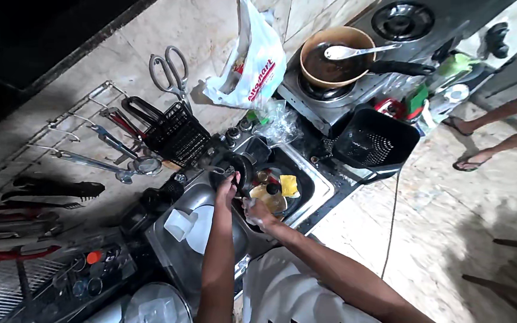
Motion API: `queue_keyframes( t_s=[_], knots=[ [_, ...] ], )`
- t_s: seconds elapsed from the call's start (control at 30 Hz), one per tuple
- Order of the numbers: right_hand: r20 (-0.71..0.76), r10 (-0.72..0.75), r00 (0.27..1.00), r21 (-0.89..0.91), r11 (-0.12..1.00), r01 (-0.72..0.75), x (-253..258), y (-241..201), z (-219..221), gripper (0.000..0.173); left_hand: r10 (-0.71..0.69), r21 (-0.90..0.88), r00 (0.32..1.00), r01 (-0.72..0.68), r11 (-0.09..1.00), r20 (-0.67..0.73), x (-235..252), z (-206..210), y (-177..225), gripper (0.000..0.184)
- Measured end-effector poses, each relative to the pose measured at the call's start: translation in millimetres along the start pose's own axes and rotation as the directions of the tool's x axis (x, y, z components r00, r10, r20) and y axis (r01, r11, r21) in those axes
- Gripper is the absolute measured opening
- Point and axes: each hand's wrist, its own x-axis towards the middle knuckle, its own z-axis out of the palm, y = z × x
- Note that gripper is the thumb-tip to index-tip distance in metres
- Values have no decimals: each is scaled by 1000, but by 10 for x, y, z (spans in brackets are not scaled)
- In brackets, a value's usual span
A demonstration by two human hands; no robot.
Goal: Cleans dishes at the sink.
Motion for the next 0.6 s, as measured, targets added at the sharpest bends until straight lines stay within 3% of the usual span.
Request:
queue_keyframes(
  t_s=[0.1, 0.27, 0.43, 0.5, 0.53, 0.6],
  knots=[
    [30, 18, 999, 30, 999, -19, -108, 6, -27, 46, 17, 20, 1000, -17, 1000, -13, 86, -37, 18, 31],
    [65, 16, 998, -28, 1000, -14, -162, 9, -38, 45, 162, 181, 986, -152, 972, -42, 175, -51, -18, 26],
    [135, 93, 987, 238, 963, -123, -164, -39, -27, 32, 240, 432, 963, -167, 886, -121, 191, -5, -58, 46],
    [103, 84, 991, 246, 963, -107, 19, -45, 6, 40, 255, 597, 963, -156, 787, -84, 104, 10, -75, 47],
    [84, 71, 994, 241, 966, -89, 135, -45, 27, 42, 250, 619, 966, -162, 769, -59, 66, 14, -81, 43],
    [75, 44, 996, 318, 946, -65, 291, -60, 42, 39, 181, 518, 983, -144, 843, -20, -23, 31, -67, 34]
  ],
)
